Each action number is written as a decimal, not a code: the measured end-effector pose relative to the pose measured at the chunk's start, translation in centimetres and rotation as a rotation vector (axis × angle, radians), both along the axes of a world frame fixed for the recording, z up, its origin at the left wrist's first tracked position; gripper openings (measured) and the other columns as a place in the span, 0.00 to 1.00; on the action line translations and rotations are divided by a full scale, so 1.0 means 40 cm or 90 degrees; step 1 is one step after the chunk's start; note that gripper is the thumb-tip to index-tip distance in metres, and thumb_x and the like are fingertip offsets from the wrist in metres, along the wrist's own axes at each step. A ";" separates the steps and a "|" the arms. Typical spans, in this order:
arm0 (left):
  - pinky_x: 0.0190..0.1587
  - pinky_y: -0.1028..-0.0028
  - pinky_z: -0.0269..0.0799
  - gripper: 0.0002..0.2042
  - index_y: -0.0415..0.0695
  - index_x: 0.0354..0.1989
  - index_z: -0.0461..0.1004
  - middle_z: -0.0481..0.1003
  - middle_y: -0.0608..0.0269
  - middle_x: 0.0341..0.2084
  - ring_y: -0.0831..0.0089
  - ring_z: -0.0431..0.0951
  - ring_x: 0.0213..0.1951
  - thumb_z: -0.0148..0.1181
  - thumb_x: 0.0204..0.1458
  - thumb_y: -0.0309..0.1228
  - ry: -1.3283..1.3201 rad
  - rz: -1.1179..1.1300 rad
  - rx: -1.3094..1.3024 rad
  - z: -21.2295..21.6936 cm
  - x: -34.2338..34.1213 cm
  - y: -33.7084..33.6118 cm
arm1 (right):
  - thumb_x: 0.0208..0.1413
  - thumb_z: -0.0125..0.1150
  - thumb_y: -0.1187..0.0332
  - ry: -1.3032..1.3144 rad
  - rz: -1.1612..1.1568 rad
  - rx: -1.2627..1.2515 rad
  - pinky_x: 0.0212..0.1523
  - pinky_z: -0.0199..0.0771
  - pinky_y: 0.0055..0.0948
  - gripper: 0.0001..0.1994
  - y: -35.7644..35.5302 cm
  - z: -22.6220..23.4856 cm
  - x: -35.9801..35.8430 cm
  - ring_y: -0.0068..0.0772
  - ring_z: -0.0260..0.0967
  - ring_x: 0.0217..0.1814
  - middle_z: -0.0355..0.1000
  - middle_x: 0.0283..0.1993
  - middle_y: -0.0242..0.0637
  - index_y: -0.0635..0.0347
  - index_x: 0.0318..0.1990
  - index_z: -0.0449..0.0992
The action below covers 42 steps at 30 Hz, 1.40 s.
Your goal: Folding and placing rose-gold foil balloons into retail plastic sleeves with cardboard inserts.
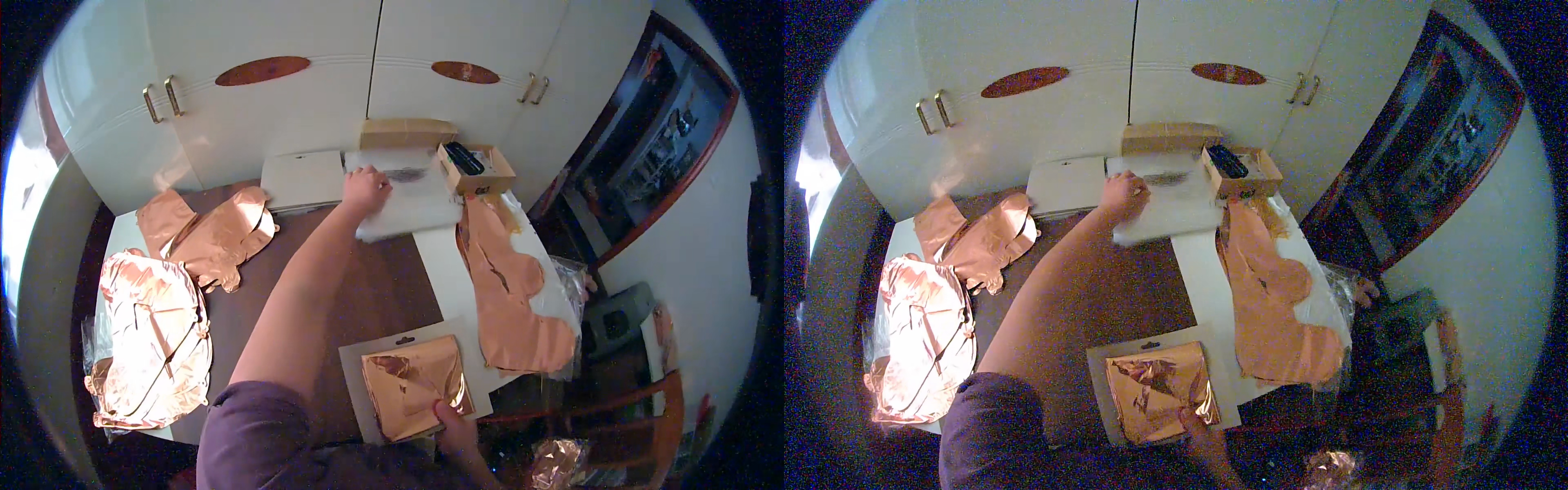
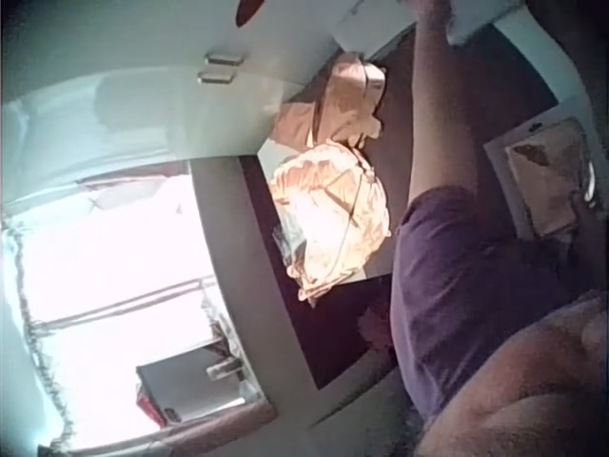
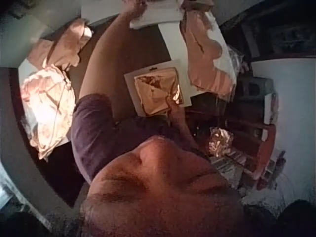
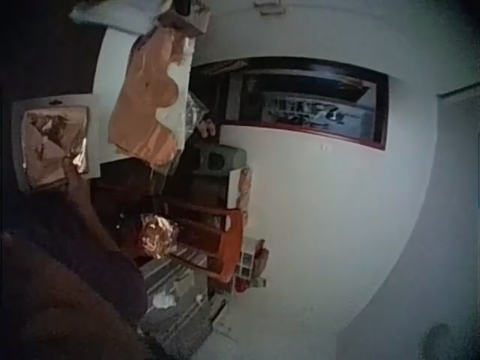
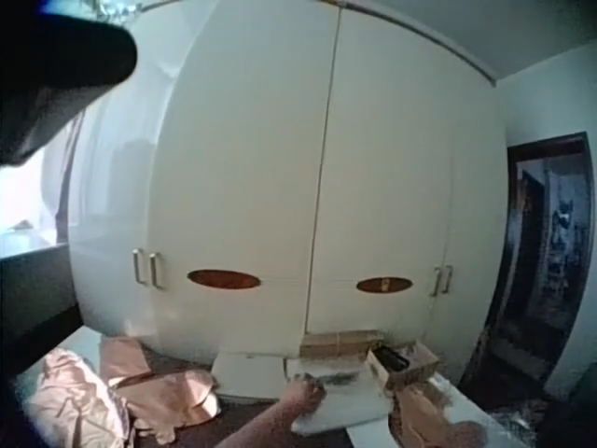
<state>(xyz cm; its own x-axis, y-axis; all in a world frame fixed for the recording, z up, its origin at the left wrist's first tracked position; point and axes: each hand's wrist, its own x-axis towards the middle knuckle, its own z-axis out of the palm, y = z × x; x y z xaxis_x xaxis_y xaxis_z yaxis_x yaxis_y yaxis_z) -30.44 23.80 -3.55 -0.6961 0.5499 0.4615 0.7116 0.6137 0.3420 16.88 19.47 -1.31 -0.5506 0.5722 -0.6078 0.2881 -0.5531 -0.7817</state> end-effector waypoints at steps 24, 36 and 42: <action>0.60 0.52 0.60 0.19 0.42 0.44 0.73 0.71 0.54 0.50 0.55 0.67 0.58 0.65 0.46 0.38 -0.069 -0.228 -0.030 -0.038 0.601 -0.718 | 0.55 0.57 0.74 0.131 0.160 0.003 0.59 0.69 0.41 0.27 0.021 -0.067 0.120 0.40 0.67 0.60 0.67 0.59 0.43 0.63 0.64 0.60; 0.44 0.61 0.70 0.08 0.42 0.30 0.77 0.76 0.57 0.37 0.56 0.75 0.43 0.63 0.47 0.33 -0.049 -0.207 -0.018 -0.023 0.670 -0.751 | 0.54 0.57 0.72 0.181 0.309 -0.111 0.57 0.69 0.37 0.27 -0.058 -0.136 0.122 0.36 0.68 0.57 0.68 0.57 0.41 0.63 0.63 0.61; 0.45 0.60 0.72 0.07 0.40 0.33 0.77 0.78 0.56 0.36 0.55 0.77 0.41 0.62 0.50 0.30 -0.075 -0.206 0.024 -0.027 0.677 -0.754 | 0.52 0.62 0.70 0.219 0.360 -0.099 0.56 0.70 0.33 0.24 -0.086 -0.168 0.129 0.31 0.69 0.53 0.72 0.53 0.33 0.61 0.58 0.68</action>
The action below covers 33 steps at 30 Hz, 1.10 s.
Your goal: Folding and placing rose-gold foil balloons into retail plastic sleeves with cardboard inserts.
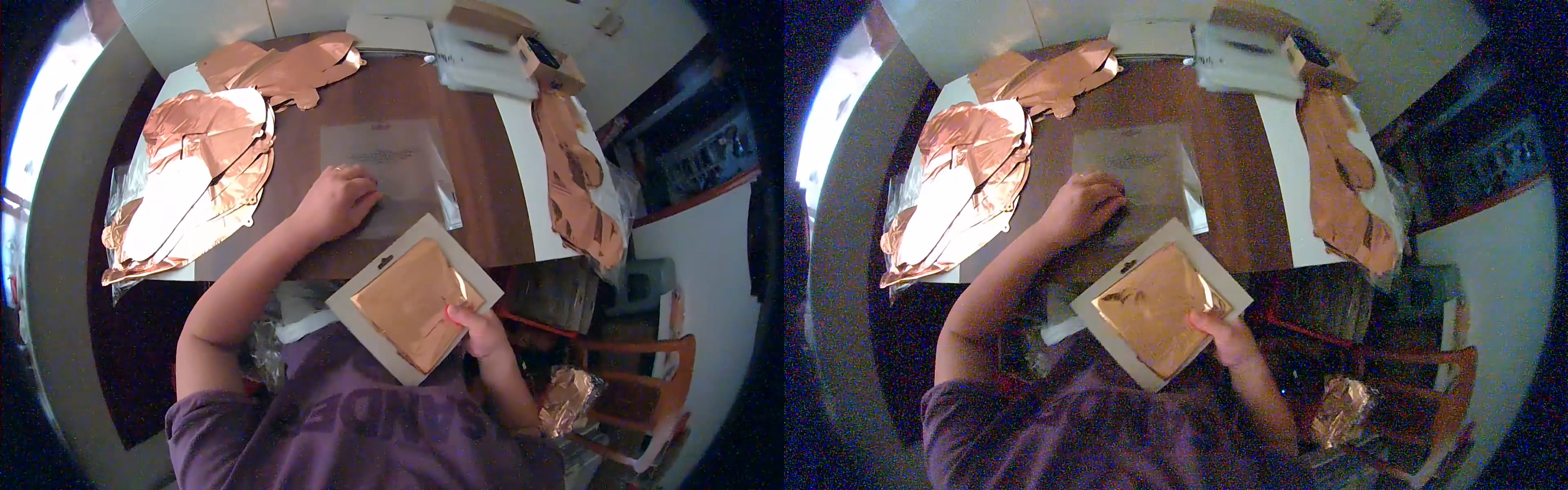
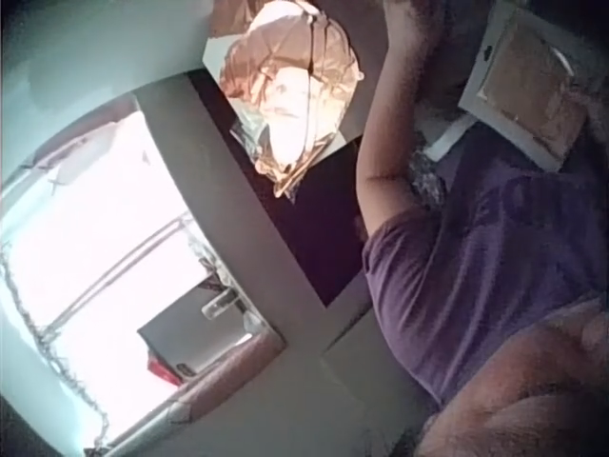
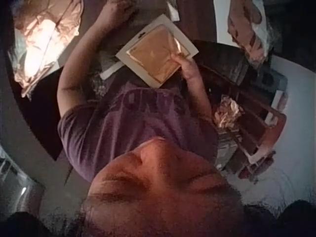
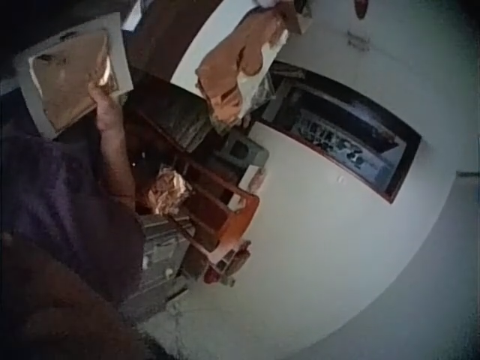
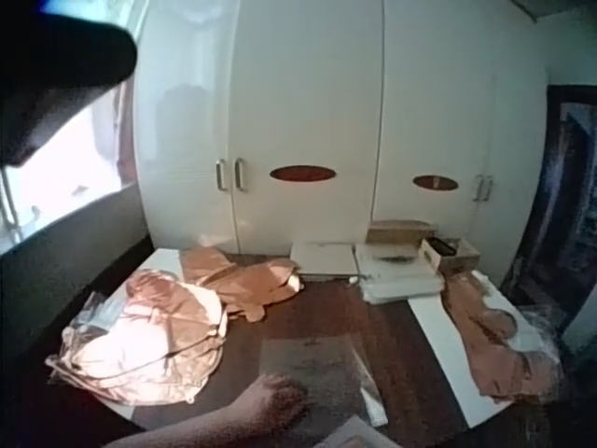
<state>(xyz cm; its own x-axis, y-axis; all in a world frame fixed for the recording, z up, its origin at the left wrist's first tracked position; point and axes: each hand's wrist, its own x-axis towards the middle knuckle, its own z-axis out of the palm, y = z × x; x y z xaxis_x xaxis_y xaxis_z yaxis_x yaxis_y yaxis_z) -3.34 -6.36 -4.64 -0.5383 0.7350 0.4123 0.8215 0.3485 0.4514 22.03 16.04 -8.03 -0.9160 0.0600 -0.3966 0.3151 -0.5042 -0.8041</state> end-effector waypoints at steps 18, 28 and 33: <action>0.56 0.56 0.68 0.11 0.38 0.34 0.75 0.74 0.46 0.43 0.48 0.73 0.49 0.65 0.45 0.30 -0.052 -0.211 -0.053 0.045 0.040 -0.028 | 0.53 0.63 0.71 0.011 -0.003 0.063 0.56 0.69 0.32 0.26 -0.008 0.031 -0.060 0.30 0.69 0.54 0.70 0.55 0.35 0.61 0.60 0.65; 0.58 0.49 0.63 0.12 0.41 0.32 0.74 0.73 0.52 0.41 0.54 0.74 0.44 0.61 0.37 0.30 -0.005 -0.218 -0.020 0.062 0.052 -0.035 | 0.54 0.63 0.69 0.051 -0.056 0.108 0.56 0.68 0.31 0.24 -0.014 0.039 -0.056 0.29 0.68 0.53 0.69 0.53 0.33 0.62 0.59 0.66; 0.60 0.50 0.62 0.11 0.41 0.32 0.74 0.73 0.54 0.41 0.55 0.74 0.46 0.61 0.38 0.29 -0.001 -0.209 -0.045 0.033 0.041 -0.026 | 0.55 0.63 0.68 0.036 -0.025 0.162 0.54 0.69 0.30 0.23 -0.008 0.037 -0.048 0.27 0.67 0.52 0.69 0.53 0.33 0.62 0.57 0.68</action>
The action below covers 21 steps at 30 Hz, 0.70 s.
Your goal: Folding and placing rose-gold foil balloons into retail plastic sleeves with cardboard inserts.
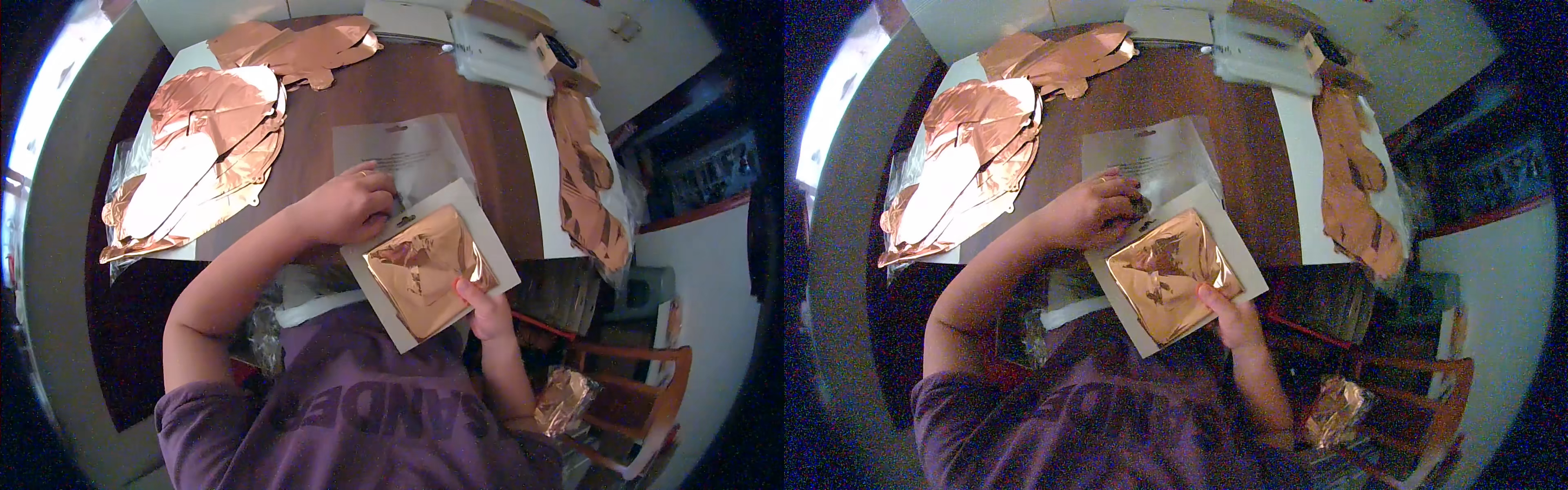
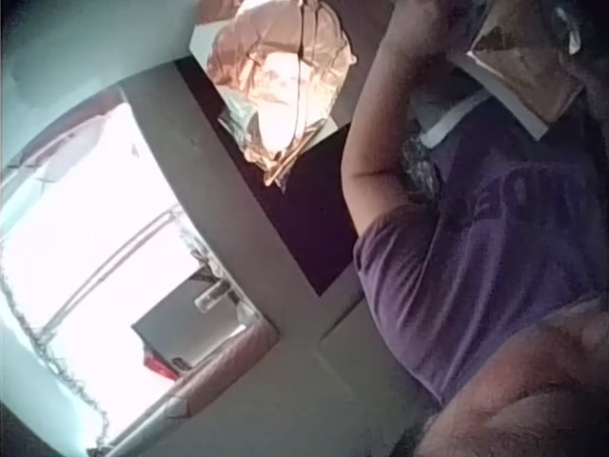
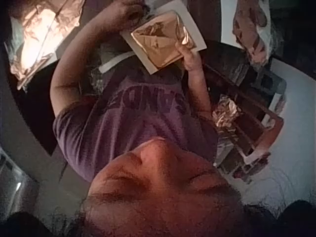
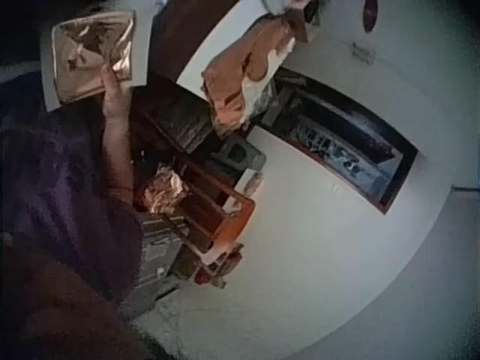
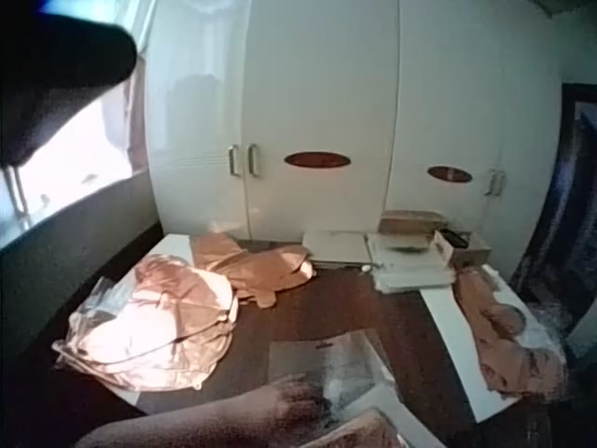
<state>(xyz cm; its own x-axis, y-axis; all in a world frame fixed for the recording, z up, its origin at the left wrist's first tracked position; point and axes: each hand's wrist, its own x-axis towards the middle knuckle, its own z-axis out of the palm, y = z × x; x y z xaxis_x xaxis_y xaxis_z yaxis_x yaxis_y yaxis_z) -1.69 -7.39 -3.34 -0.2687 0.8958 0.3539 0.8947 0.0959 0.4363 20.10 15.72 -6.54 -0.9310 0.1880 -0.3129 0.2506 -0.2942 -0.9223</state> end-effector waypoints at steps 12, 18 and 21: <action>0.62 0.48 0.59 0.23 0.42 0.52 0.72 0.68 0.46 0.55 0.47 0.65 0.60 0.65 0.47 0.36 -0.037 -0.104 -0.044 0.046 0.089 -0.045 | 0.56 0.63 0.67 -0.034 -0.156 -0.065 0.46 0.70 0.23 0.19 -0.068 -0.006 0.020 0.21 0.68 0.44 0.70 0.44 0.29 0.61 0.53 0.70; 0.55 0.56 0.71 0.18 0.39 0.45 0.75 0.71 0.46 0.51 0.47 0.72 0.54 0.65 0.48 0.34 0.013 -0.095 0.016 0.005 0.080 -0.055 | 0.56 0.62 0.68 -0.049 -0.206 -0.138 0.49 0.70 0.27 0.20 -0.076 -0.031 0.024 0.24 0.69 0.46 0.71 0.46 0.32 0.60 0.56 0.68; 0.50 0.60 0.74 0.15 0.37 0.42 0.75 0.73 0.48 0.48 0.53 0.75 0.50 0.62 0.49 0.33 0.094 -0.097 0.045 -0.011 0.072 -0.053 | 0.56 0.61 0.70 -0.060 -0.203 -0.179 0.54 0.70 0.32 0.23 -0.081 -0.022 0.024 0.28 0.69 0.51 0.70 0.50 0.35 0.60 0.59 0.66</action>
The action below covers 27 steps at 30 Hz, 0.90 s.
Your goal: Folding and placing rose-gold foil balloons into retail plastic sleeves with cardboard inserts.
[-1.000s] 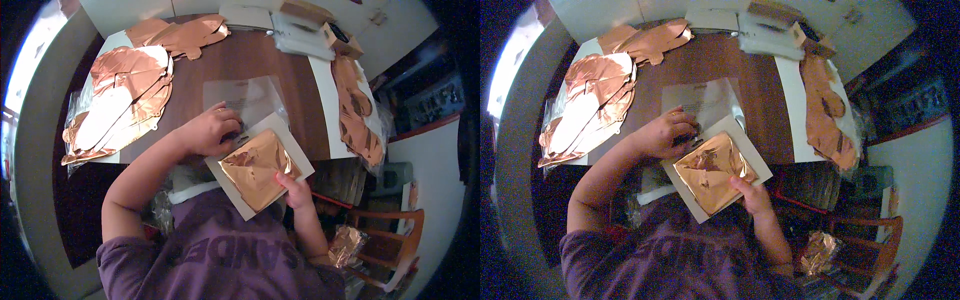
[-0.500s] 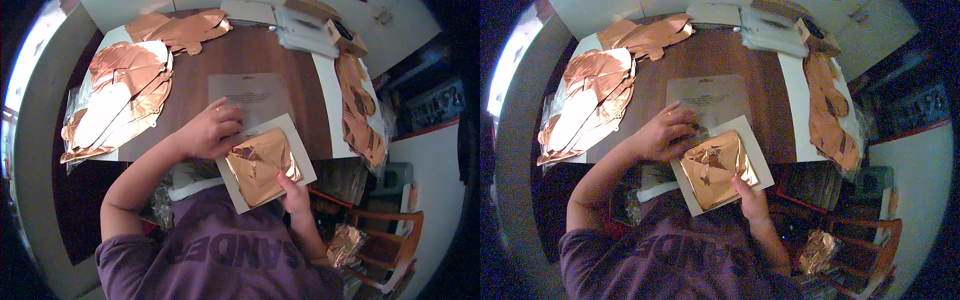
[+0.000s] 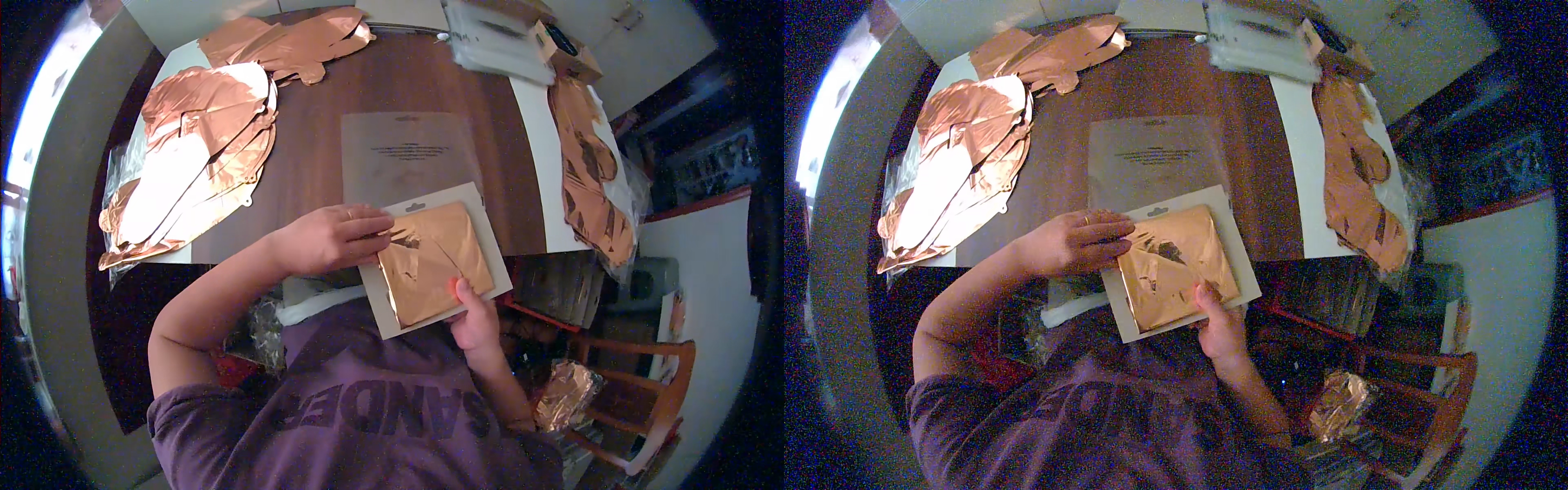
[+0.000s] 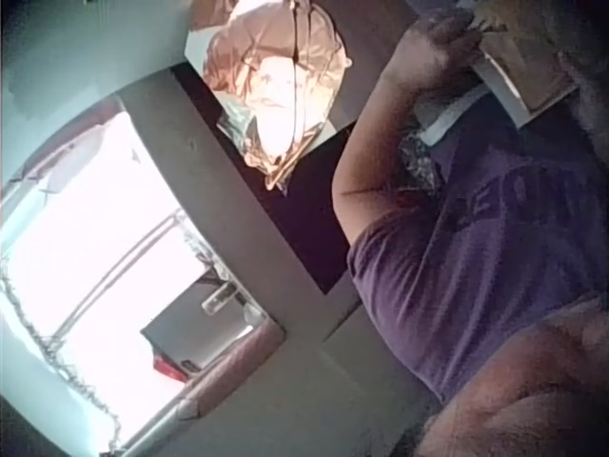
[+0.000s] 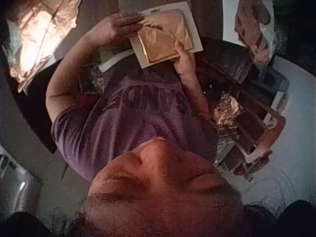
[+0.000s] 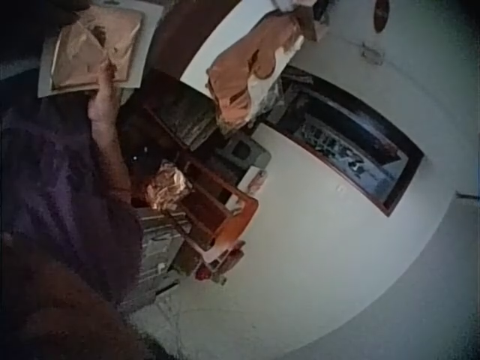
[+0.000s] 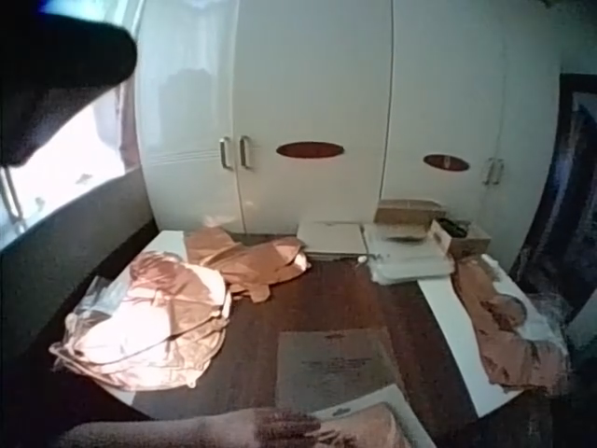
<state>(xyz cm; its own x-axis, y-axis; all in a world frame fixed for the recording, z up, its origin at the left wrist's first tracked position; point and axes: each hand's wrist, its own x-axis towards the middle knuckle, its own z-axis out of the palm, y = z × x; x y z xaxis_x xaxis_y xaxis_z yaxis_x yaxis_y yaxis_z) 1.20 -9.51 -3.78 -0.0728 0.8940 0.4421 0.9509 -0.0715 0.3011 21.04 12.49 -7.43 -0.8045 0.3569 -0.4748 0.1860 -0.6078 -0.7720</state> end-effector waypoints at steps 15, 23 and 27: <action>0.52 0.62 0.73 0.14 0.36 0.40 0.76 0.75 0.50 0.43 0.57 0.76 0.47 0.59 0.48 0.33 0.087 0.008 0.005 0.027 0.016 0.008 | 0.48 0.65 0.76 0.032 0.032 0.060 0.51 0.73 0.29 0.31 -0.028 0.024 -0.005 0.30 0.69 0.51 0.68 0.52 0.35 0.61 0.61 0.62; 0.51 0.63 0.73 0.15 0.36 0.41 0.75 0.75 0.53 0.40 0.59 0.76 0.46 0.57 0.45 0.32 0.214 -0.076 -0.010 0.043 0.023 0.016 | 0.51 0.64 0.77 0.081 0.007 0.065 0.56 0.70 0.33 0.27 -0.037 0.021 -0.014 0.31 0.68 0.54 0.69 0.53 0.35 0.61 0.60 0.63; 0.48 0.63 0.75 0.16 0.36 0.41 0.75 0.75 0.54 0.40 0.59 0.77 0.45 0.56 0.44 0.31 0.185 -0.072 0.004 0.032 -0.003 0.039 | 0.53 0.63 0.74 0.090 -0.037 0.067 0.50 0.72 0.29 0.26 -0.044 0.011 -0.027 0.30 0.68 0.53 0.68 0.54 0.35 0.62 0.59 0.63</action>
<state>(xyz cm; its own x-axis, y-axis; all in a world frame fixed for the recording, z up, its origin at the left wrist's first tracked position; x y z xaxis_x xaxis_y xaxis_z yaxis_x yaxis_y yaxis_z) 1.10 -7.93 -2.52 0.1569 0.8864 0.4356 0.9830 -0.1826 0.0174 19.96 10.73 -6.99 -0.8371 0.4466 -0.3160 0.0384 -0.5283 -0.8482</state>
